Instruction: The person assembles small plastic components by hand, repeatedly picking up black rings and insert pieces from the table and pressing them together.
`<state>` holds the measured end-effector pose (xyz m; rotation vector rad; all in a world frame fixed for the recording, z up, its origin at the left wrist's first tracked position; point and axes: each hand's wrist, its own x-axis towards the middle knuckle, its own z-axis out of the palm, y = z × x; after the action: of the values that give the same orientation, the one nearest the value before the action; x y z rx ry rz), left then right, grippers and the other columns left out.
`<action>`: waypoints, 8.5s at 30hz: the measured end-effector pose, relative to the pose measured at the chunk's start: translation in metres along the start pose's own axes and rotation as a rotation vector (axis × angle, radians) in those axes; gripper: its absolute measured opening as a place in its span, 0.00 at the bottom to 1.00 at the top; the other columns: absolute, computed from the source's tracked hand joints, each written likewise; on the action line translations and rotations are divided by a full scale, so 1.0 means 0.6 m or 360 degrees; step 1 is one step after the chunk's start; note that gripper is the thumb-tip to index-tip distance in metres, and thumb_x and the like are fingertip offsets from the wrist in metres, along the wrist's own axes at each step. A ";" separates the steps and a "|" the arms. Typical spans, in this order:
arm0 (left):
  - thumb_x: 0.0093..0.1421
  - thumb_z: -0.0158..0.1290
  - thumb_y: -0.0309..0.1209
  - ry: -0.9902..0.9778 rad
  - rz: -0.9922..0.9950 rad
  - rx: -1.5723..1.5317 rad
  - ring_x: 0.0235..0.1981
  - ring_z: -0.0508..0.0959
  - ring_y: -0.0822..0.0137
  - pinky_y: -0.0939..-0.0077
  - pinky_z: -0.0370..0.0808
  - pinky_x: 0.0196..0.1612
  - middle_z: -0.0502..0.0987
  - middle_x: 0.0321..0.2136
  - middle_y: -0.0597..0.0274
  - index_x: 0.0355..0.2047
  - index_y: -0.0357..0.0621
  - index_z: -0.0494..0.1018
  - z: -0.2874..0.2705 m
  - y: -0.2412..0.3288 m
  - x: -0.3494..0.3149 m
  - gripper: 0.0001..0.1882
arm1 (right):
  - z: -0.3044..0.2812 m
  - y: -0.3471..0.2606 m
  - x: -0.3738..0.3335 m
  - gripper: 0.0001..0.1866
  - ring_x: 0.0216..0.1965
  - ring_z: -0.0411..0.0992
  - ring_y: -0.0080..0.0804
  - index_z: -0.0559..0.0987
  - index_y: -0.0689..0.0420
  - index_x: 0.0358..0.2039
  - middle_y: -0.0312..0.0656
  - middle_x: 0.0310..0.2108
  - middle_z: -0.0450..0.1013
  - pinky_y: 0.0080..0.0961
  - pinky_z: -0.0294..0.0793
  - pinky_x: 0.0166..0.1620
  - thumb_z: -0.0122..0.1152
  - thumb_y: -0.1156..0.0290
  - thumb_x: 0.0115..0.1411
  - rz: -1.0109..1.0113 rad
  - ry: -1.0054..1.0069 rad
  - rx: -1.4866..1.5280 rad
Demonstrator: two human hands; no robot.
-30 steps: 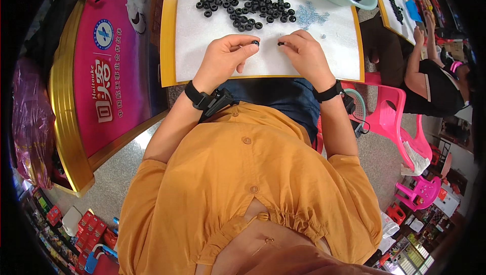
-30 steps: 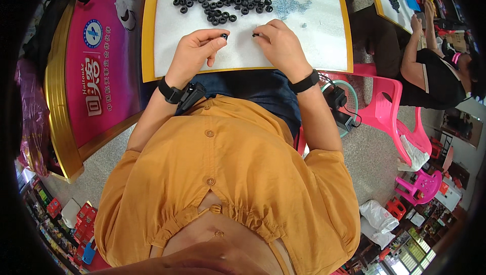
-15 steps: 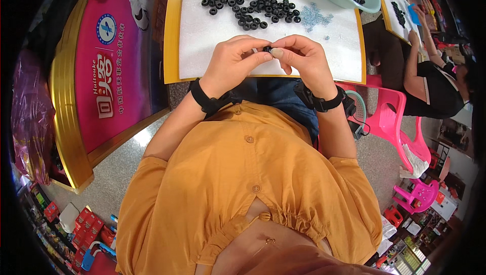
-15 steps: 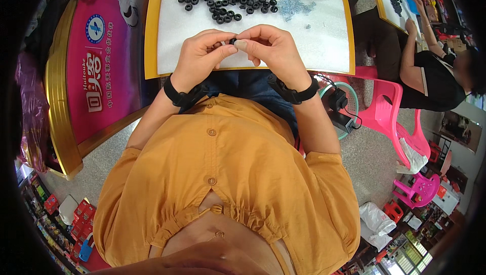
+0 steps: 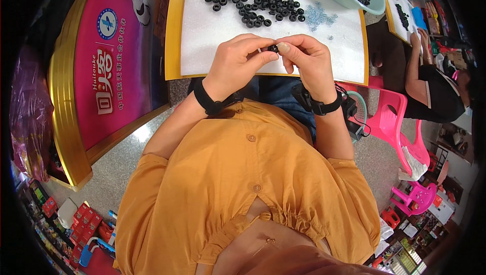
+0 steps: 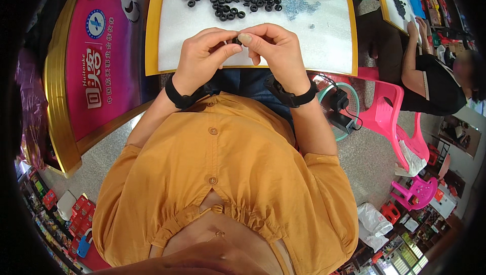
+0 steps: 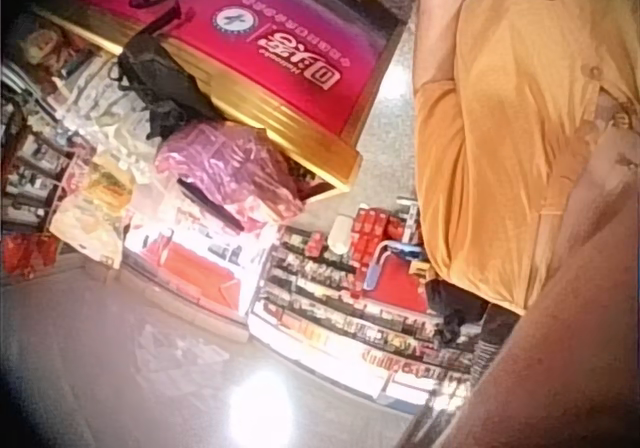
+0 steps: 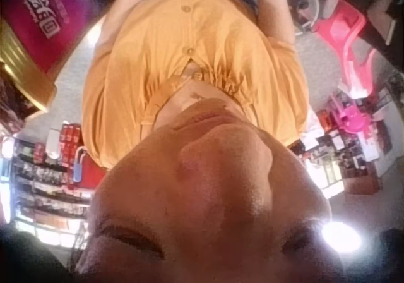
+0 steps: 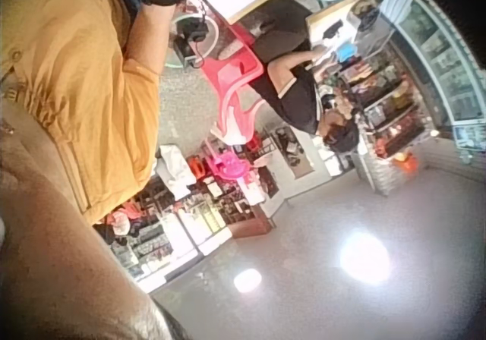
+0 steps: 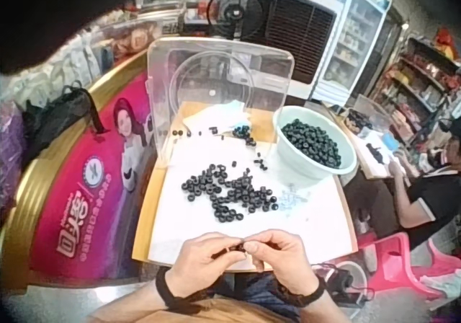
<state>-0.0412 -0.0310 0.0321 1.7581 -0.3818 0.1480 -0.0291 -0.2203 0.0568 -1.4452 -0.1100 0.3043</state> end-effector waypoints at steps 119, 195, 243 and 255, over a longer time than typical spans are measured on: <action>0.59 0.62 0.27 -0.0196 -0.0904 -0.0749 0.16 0.67 0.82 0.88 0.63 0.19 0.74 0.25 0.71 0.43 0.37 0.77 -0.005 -0.053 0.015 0.12 | -0.232 0.027 0.082 0.14 0.36 0.78 0.49 0.83 0.61 0.34 0.52 0.33 0.80 0.38 0.77 0.43 0.61 0.62 0.56 -0.0058 0.0780 -0.1894; 0.61 0.61 0.33 -0.0001 -0.0722 -0.0783 0.21 0.65 0.87 0.90 0.58 0.20 0.77 0.31 0.73 0.45 0.41 0.78 -0.026 -0.065 0.023 0.14 | -0.089 -0.023 0.300 0.11 0.36 0.78 0.42 0.84 0.58 0.39 0.48 0.36 0.80 0.32 0.76 0.42 0.60 0.68 0.60 -0.0701 -0.0186 -0.2037; 0.55 0.61 0.27 -0.0020 0.0383 0.0413 0.29 0.78 0.62 0.73 0.76 0.31 0.76 0.33 0.61 0.39 0.42 0.79 -0.016 -0.027 0.010 0.11 | 0.007 0.073 0.025 0.12 0.24 0.63 0.17 0.76 0.62 0.37 0.34 0.27 0.71 0.14 0.60 0.26 0.57 0.64 0.67 0.0465 -0.0340 0.0891; 0.61 0.59 0.28 0.0035 0.0100 0.0177 0.25 0.73 0.70 0.78 0.71 0.29 0.75 0.27 0.62 0.41 0.39 0.80 -0.004 -0.044 0.005 0.09 | -0.097 -0.047 0.092 0.16 0.24 0.62 0.11 0.82 0.58 0.42 0.26 0.25 0.71 0.10 0.59 0.26 0.66 0.60 0.60 -0.0321 0.0393 -0.0284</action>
<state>-0.0296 -0.0247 0.0091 1.8531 -0.4198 0.2375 0.0425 -0.2639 0.0709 -1.6224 -0.0828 -0.0510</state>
